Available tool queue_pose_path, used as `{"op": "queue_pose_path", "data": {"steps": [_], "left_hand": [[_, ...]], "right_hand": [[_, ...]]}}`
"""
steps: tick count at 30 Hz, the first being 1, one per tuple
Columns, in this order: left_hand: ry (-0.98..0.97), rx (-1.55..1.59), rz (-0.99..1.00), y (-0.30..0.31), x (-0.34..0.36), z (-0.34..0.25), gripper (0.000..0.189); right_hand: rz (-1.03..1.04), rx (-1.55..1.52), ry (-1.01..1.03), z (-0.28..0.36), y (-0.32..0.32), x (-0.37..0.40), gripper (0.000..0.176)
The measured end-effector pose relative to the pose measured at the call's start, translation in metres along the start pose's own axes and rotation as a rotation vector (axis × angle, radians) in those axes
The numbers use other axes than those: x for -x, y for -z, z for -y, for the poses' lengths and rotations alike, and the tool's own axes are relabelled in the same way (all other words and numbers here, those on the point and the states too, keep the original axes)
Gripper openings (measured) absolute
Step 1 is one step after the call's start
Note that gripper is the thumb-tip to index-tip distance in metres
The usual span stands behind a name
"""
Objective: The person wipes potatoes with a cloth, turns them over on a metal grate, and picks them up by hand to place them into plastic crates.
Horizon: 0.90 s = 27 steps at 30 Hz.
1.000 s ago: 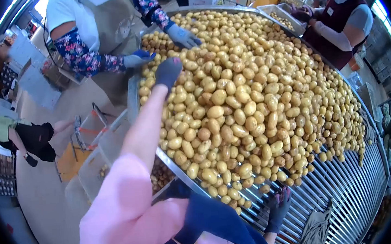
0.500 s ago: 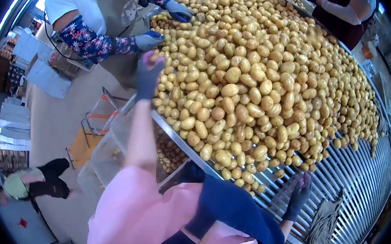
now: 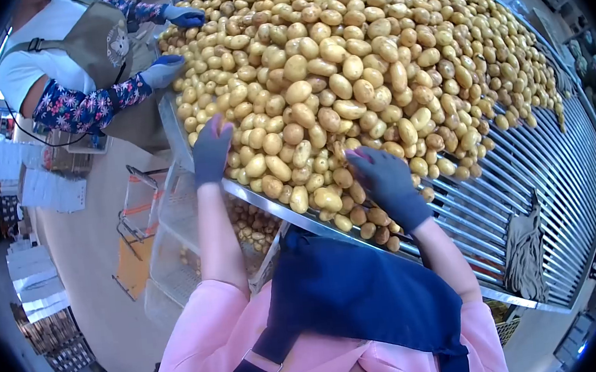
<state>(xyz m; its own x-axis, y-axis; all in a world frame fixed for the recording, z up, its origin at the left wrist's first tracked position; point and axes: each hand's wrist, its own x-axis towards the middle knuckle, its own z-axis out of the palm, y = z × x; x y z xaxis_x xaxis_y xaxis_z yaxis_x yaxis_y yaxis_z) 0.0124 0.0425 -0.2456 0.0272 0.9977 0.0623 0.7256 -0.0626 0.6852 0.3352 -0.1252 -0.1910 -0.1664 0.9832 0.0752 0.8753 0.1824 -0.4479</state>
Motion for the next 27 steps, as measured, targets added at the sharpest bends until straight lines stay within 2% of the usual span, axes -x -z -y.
{"op": "queue_pose_path", "data": {"steps": [1,3,4,5,7,8,9,11,12,13,15,17,18,19,21,22,23,24,25,27], "left_hand": [[-0.011,0.0,0.002,-0.007,-0.008,0.0,0.047],[0.035,-0.392,0.098,-0.017,-0.022,-0.001,0.045],[0.135,-0.441,0.1,-0.018,-0.025,-0.009,0.039],[0.121,-0.443,0.095,-0.016,-0.027,-0.003,0.039],[-0.017,0.214,0.04,-0.006,-0.022,0.009,0.039],[0.067,0.503,0.005,-0.003,-0.015,0.007,0.036],[0.16,0.79,-0.02,0.007,0.001,-0.014,0.034],[0.344,1.443,0.28,0.035,0.044,-0.064,0.033],[0.336,1.508,0.427,0.031,0.058,-0.061,0.031],[0.322,1.57,0.577,0.026,0.071,-0.061,0.029],[0.323,1.235,0.775,0.013,0.096,-0.077,0.043],[0.633,1.381,0.853,-0.002,0.125,-0.094,0.058],[0.698,1.432,0.897,-0.008,0.135,-0.09,0.059],[0.699,1.432,0.9,-0.005,0.139,-0.083,0.059],[0.595,1.661,0.917,0.015,0.137,-0.062,0.055],[0.519,1.554,0.84,0.031,0.135,-0.046,0.052],[0.423,1.383,0.762,0.049,0.135,-0.025,0.05],[0.383,1.04,0.67,0.07,0.131,-0.018,0.045],[0.481,0.762,0.498,0.082,0.128,-0.015,0.043],[0.425,0.332,0.23,0.083,0.119,0.019,0.047]], "right_hand": [[0.009,-0.019,-0.012,0.004,-0.009,-0.008,0.032],[0.037,0.003,-0.064,0.014,-0.025,-0.025,0.031],[0.079,0.025,-0.112,0.015,-0.031,-0.03,0.03],[0.064,0.025,-0.117,0.013,-0.035,-0.029,0.03],[-0.015,-0.062,-0.076,0.006,-0.044,-0.027,0.032],[-0.137,-0.182,-0.042,-0.002,-0.052,-0.02,0.034],[-0.153,-0.181,-0.055,-0.007,-0.047,-0.015,0.034],[-0.083,-0.452,-0.184,-0.006,-0.025,-0.001,0.039],[0.038,-0.556,-0.396,0.003,-0.002,-0.002,0.041],[0.042,-0.55,-0.398,0.008,-0.001,-0.002,0.041],[-0.227,-0.741,-0.251,0.022,-0.001,-0.005,0.045],[-0.036,-0.72,0.022,0.048,0.017,-0.006,0.047],[-0.053,-0.56,0.088,0.055,0.018,-0.006,0.046],[-0.07,-0.399,0.154,0.059,0.017,-0.007,0.044],[-0.041,-0.276,0.083,0.041,0.014,-0.007,0.042],[-0.016,-0.153,0.017,0.027,0.009,-0.007,0.039],[-0.144,0.008,0.027,0.007,-0.005,-0.005,0.036],[-0.197,-0.002,0.02,-0.003,-0.003,-0.004,0.032],[-0.248,-0.016,0.009,-0.007,-0.001,-0.004,0.029],[-0.288,-0.014,0.052,-0.003,0.006,-0.02,0.03]]}}
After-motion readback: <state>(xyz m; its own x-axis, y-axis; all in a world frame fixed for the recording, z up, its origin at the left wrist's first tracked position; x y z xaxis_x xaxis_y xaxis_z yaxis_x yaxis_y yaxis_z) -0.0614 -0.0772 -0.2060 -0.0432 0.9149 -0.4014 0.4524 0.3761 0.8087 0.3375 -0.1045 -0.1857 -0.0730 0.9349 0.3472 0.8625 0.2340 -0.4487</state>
